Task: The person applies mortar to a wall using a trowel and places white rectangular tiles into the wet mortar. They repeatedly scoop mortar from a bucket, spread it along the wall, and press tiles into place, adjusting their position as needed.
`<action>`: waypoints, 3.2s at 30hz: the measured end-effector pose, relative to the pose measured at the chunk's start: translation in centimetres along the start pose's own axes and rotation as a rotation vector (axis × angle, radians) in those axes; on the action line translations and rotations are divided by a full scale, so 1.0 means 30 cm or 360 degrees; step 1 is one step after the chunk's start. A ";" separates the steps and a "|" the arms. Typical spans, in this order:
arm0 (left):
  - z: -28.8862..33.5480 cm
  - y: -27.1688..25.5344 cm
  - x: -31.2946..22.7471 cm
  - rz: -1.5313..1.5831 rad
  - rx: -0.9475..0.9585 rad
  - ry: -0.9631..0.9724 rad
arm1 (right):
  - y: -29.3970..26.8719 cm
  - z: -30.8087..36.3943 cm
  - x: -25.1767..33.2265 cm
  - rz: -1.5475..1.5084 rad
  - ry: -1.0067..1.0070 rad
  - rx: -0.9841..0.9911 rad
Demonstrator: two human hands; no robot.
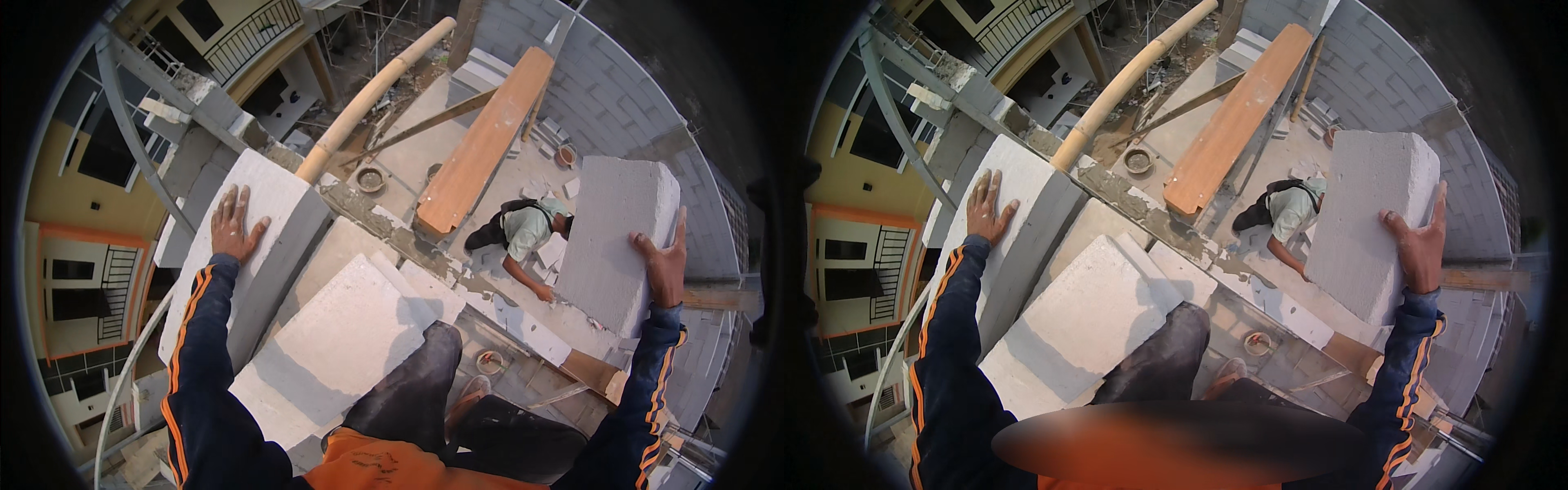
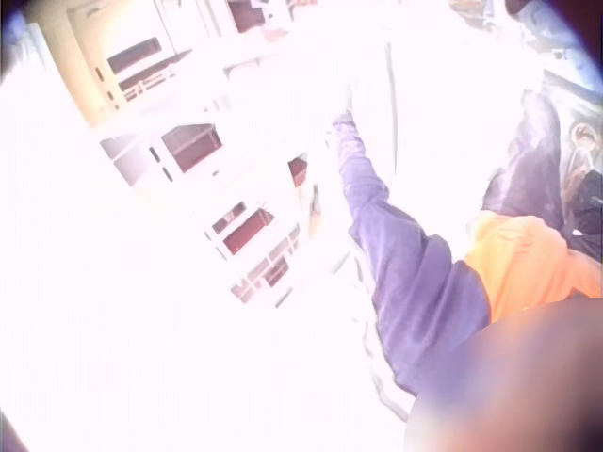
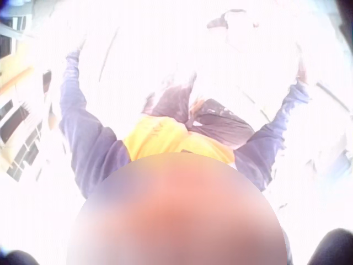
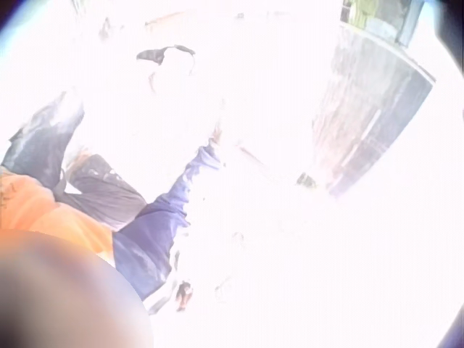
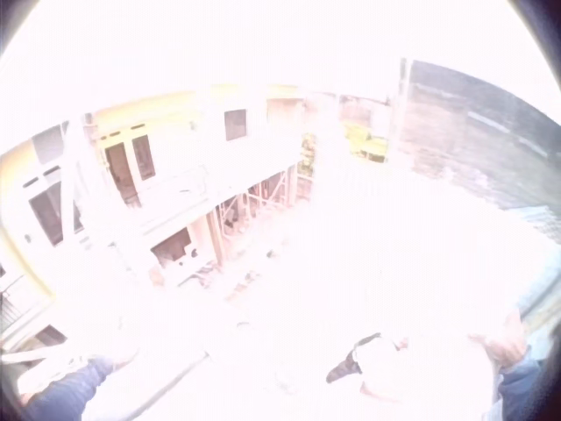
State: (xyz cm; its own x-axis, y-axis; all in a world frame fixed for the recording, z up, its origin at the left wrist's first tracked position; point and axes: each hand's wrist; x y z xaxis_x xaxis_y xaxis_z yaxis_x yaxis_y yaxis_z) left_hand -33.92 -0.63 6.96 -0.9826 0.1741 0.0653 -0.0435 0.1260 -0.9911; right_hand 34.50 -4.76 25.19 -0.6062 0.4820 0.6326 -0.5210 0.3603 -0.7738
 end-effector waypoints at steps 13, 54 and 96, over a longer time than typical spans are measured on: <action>0.042 0.035 0.041 0.0132 -0.0057 0.0028 | 0.657 0.109 0.902 0.0074 -0.1258 0.0605; 0.005 0.010 0.022 0.0133 -0.0010 0.0082 | 2.032 0.331 0.536 0.0569 -0.1068 0.1043; 0.014 0.033 0.042 0.0208 -0.0075 0.0112 | 1.999 0.295 0.554 0.0678 -0.0765 0.1601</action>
State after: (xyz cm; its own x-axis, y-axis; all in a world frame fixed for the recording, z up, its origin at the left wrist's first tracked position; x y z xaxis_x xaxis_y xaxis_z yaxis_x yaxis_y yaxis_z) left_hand -35.27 -0.70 6.02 -0.9641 0.2598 -0.0543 0.0941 0.1432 -0.9852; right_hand -12.13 17.79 -10.42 -0.8957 -0.0144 0.4445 -0.3306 -0.6468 -0.6872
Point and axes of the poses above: each hand's wrist, its own z-axis away from the middle knuckle, its own y-axis out of the palm, x = y × z, and after that the axes turned 12 degrees about y, right-handed
